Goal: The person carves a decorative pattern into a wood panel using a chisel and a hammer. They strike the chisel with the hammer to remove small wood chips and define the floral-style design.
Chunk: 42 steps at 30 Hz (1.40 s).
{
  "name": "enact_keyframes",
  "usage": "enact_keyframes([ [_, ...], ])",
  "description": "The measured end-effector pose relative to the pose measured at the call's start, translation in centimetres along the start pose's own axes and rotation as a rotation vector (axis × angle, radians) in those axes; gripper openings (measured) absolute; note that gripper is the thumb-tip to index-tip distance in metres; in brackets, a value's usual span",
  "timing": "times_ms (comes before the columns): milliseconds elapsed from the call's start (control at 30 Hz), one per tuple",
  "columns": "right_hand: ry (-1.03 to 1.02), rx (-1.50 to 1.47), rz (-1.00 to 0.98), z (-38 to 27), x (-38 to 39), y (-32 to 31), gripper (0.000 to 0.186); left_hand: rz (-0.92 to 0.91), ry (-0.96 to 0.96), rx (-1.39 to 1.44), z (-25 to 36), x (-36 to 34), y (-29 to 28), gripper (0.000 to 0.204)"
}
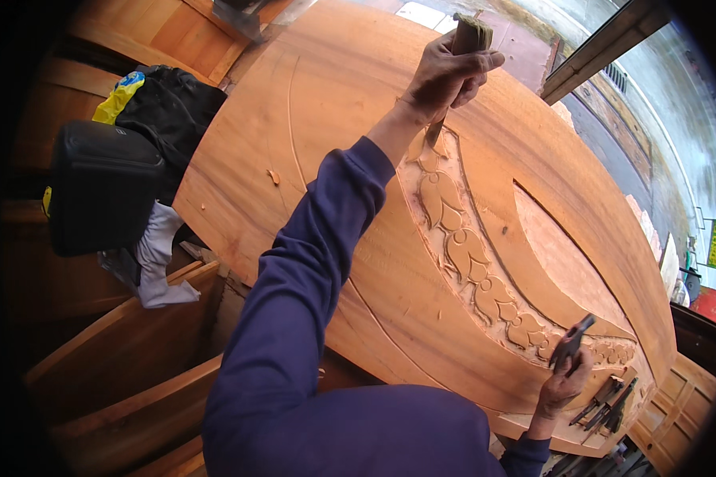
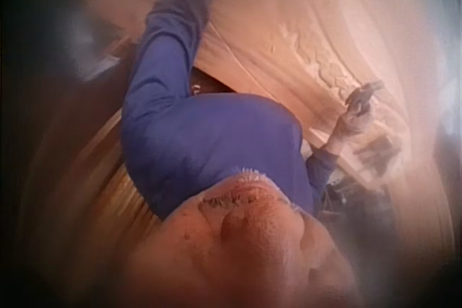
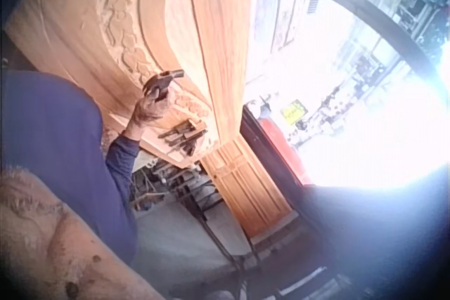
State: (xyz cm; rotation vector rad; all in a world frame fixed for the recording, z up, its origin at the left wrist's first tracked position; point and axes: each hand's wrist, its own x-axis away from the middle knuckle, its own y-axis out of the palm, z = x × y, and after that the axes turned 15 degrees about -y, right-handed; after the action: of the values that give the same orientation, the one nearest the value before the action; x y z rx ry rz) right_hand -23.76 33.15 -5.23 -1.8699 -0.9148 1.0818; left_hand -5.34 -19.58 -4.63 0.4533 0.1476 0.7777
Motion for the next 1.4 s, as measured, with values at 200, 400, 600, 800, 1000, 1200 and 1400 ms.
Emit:
enact_keyframes([
  [200, 0.01, -0.616, 0.404, -8.2, -19.1, -1.1, 0.05, 0.038, 0.013, 0.056, 0.0, 1.2, -0.1, 0.019],
  [400, -0.762, -0.217, 0.717, -12.0, -37.8, 0.4, 0.033, 0.031, 0.015, 0.04, -0.1, 1.5, -0.5, 0.018],
  [600, -0.687, -0.185, -0.163, -17.3, -40.8, 9.2, 0.06, 0.015, 0.005, -0.008, 0.0, 1.7, 0.9, 0.023],
  [800, -0.705, -0.204, -0.144, -15.0, -38.8, 9.3, 0.061, 0.023, 0.002, -0.011, -0.3, 0.1, -0.5, 0.023],
  [1000, -0.722, -0.441, 0.089, -10.8, -35.6, 7.3, 0.062, 0.014, 0.044, -0.126, -0.4, 0.7, 0.9, 0.019],
  [1200, -0.909, -0.3, 0.181, -12.4, -36.6, 3.0, 0.06, -0.028, 0.011, -0.106, 0.0, 1.5, 1.4, 0.022],
  [1400, -0.689, -0.456, 0.25, -13.0, -36.9, -0.4, 0.045, 0.108, 0.026, 0.003, -0.4, 1.3, 1.2, 0.024],
])
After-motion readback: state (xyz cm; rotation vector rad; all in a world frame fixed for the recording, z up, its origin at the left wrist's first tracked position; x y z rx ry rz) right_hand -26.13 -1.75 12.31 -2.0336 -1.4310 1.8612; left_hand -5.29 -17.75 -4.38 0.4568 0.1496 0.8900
